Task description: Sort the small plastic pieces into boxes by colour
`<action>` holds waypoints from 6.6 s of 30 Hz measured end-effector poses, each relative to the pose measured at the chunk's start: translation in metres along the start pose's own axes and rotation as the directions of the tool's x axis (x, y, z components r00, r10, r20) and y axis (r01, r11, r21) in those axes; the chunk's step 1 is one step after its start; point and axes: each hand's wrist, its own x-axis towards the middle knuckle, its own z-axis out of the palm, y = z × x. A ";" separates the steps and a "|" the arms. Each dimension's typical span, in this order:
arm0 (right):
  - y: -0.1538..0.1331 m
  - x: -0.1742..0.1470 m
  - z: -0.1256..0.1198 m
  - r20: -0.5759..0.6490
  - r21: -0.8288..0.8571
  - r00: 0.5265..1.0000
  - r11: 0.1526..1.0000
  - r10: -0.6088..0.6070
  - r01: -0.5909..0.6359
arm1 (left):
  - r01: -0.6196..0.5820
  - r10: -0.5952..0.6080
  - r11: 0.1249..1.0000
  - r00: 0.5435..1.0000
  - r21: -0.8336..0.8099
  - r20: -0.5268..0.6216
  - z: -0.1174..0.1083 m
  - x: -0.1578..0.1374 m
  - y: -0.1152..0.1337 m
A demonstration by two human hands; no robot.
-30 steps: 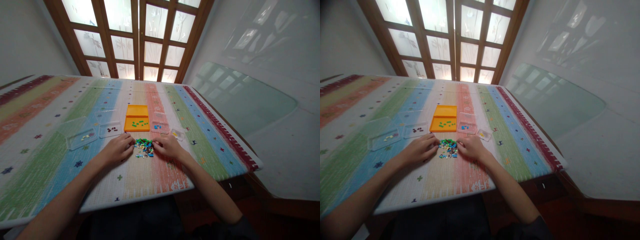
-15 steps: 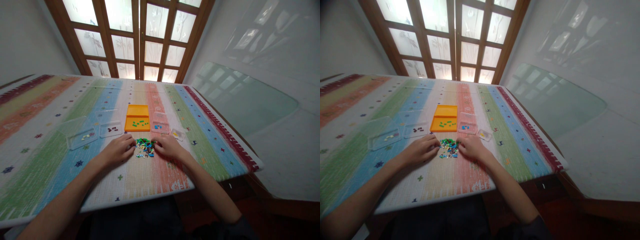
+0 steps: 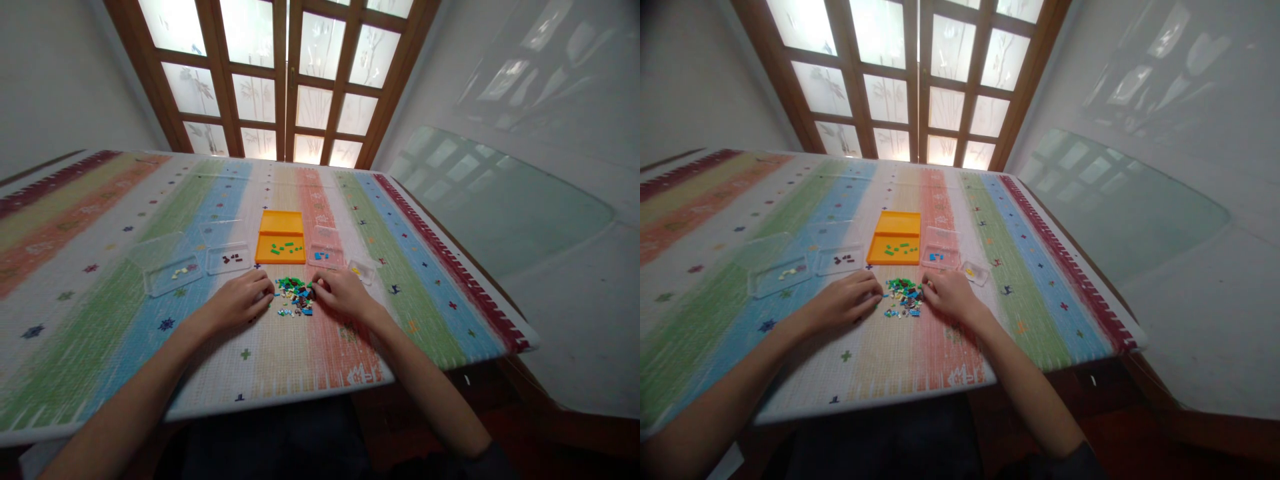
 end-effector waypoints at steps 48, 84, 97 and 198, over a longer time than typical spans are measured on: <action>-0.021 0.007 0.003 0.034 0.009 0.990 0.990 -0.139 0.139 | -0.059 0.057 0.996 0.998 -0.060 -0.036 0.006 0.006 0.011; -0.038 0.016 -0.006 0.158 -0.066 0.986 0.996 -0.056 0.067 | 0.020 -0.020 1.000 0.997 -0.014 -0.068 0.007 0.007 0.014; -0.040 0.019 -0.006 0.186 -0.105 0.979 0.988 -0.088 0.109 | 0.026 -0.026 1.000 0.997 0.005 -0.072 0.005 0.003 0.014; -0.035 0.015 0.006 0.142 0.048 0.985 0.995 -0.099 0.093 | 0.740 -0.711 0.651 0.673 0.170 -0.204 -0.104 -0.092 -0.050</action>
